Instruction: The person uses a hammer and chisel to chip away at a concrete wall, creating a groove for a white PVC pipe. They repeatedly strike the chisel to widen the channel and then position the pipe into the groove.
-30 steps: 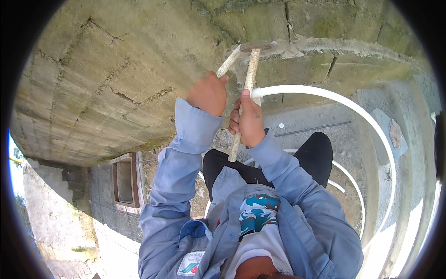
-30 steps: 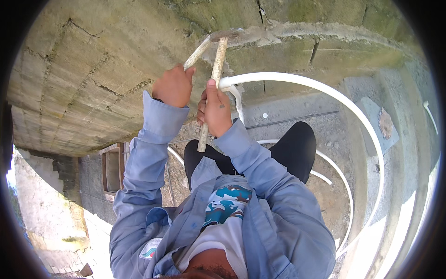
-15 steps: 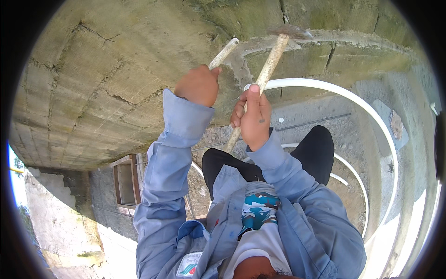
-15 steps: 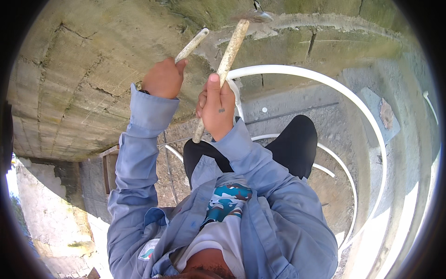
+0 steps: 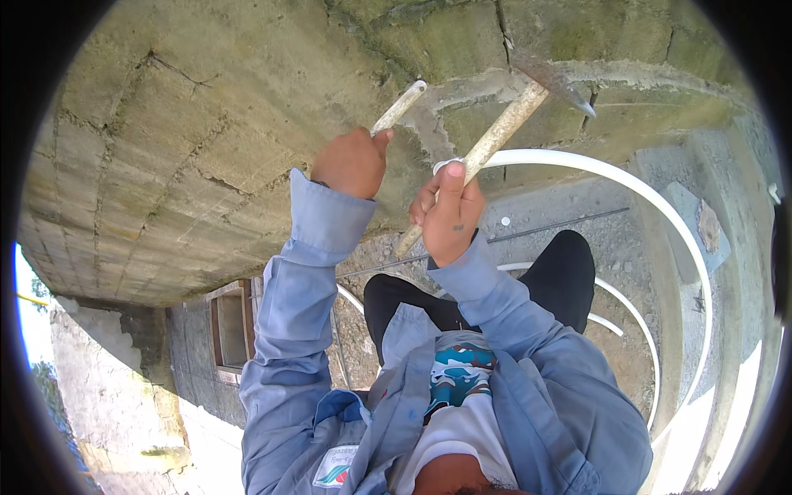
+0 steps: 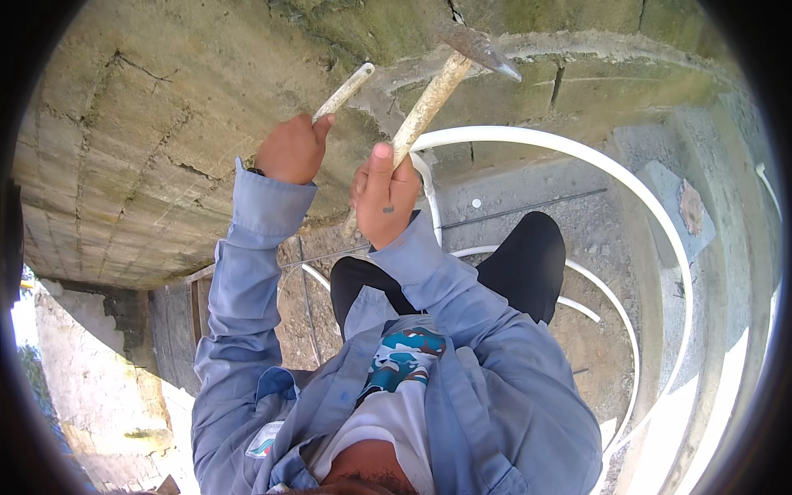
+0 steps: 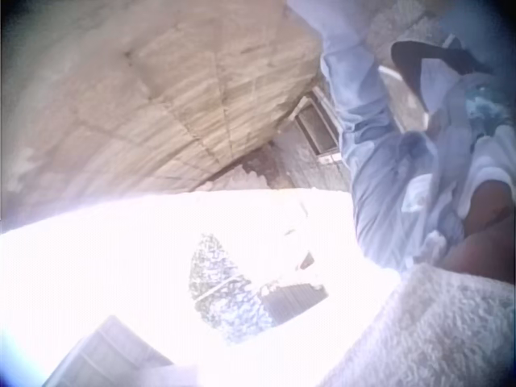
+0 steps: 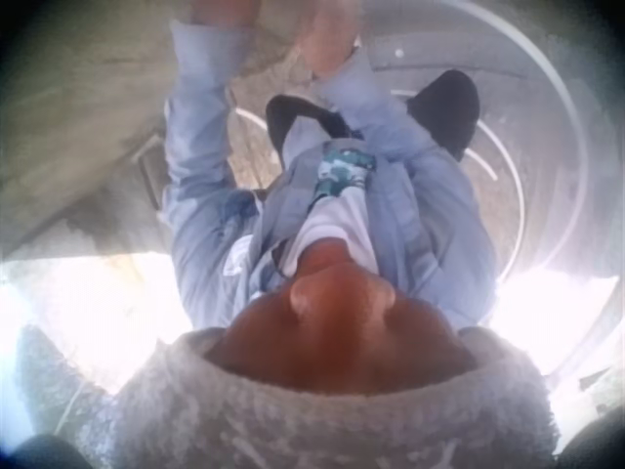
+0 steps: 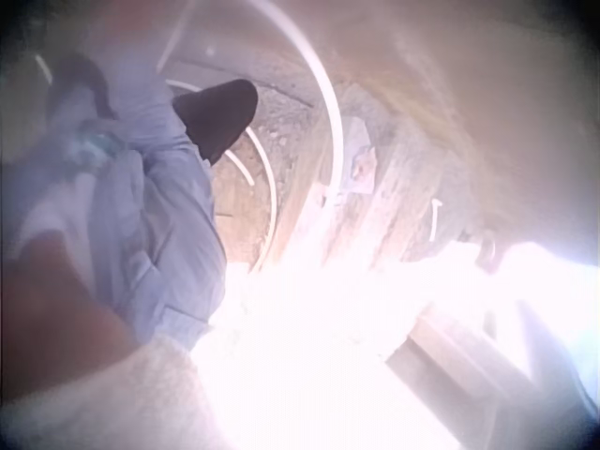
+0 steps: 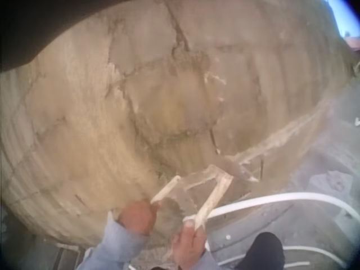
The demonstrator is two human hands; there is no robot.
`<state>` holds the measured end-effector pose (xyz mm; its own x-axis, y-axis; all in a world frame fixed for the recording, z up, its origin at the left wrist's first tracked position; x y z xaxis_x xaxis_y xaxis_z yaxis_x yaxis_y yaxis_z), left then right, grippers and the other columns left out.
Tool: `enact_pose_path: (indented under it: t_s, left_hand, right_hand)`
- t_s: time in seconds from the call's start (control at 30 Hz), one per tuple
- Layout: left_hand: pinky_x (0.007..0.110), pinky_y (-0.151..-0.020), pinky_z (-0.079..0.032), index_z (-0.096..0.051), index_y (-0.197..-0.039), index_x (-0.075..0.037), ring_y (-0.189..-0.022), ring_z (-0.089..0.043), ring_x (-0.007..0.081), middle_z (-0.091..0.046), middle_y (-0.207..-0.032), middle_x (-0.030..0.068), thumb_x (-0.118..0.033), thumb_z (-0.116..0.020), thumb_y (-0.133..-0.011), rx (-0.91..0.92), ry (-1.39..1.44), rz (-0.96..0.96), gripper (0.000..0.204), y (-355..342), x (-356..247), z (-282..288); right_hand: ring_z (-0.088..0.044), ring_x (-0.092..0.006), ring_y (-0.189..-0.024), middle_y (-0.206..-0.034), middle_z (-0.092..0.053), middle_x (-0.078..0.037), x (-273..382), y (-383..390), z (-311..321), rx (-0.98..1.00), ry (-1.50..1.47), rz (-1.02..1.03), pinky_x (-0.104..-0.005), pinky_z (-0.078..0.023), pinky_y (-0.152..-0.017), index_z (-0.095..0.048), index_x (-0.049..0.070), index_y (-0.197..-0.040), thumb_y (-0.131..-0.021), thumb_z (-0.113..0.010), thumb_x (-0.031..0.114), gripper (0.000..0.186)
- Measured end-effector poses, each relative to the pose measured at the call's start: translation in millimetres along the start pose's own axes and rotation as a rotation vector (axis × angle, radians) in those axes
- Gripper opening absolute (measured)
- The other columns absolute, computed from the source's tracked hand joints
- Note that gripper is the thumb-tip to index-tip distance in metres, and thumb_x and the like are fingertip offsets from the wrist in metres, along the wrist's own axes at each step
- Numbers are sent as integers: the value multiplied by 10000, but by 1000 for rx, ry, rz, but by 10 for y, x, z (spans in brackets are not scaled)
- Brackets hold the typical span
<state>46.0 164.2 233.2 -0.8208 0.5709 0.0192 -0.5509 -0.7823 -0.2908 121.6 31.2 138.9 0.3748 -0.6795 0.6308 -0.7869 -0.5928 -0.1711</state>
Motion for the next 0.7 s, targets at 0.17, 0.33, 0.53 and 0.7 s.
enact_pose_path:
  t_s: [0.17, 0.33, 0.53, 0.7]
  left_hand:
    - [583, -668, -513, -686, -846, -13, -778, -663, 483, -677, -815, 278, -513, -509, -1015, 50, 35, 11, 556, -47, 70, -93]
    - [565, -714, -502, -690, -870, 8, -820, -648, 497, -670, -835, 289, -521, -485, -1023, 101, 32, 1, 588, -93, 118, -70]
    - [565, -704, -488, -682, -872, 27, -817, -635, 504, -656, -840, 309, -520, -474, -1029, 99, 40, -7, 606, -116, 141, -89]
    - [567, -713, -485, -677, -867, 37, -817, -634, 507, -654, -844, 312, -531, -469, -1030, 109, 57, 0, 626, -102, 151, -61]
  right_hand:
    - [-414, -127, -410, -559, -391, -22, -640, 132, 2, 118, 144, -536, -306, -387, -389, -437, 64, -843, -1065, -448, 509, 497]
    - [-407, -113, -401, -550, -391, -7, -136, 64, -77, 33, -5, -153, -301, -370, -371, -440, 72, -824, -1064, -470, 485, 478]
    - [-404, -119, -402, -562, -395, -15, -660, 185, 25, 98, 88, -569, -312, -384, -382, -428, 66, -824, -1075, -441, 479, 483]
    - [-400, -120, -389, -558, -398, -15, -293, 62, 10, 35, 40, -181, -317, -381, -372, -437, 73, -818, -1073, -446, 483, 483]
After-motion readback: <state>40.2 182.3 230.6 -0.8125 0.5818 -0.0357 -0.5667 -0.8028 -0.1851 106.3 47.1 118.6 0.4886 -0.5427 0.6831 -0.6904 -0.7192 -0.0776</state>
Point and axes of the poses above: each hand's wrist, its own y-axis away from the middle knuckle, its own z-axis out of the back of the hand, x = y × z, the point moved 9 cm from there along -y, towards the middle knuckle
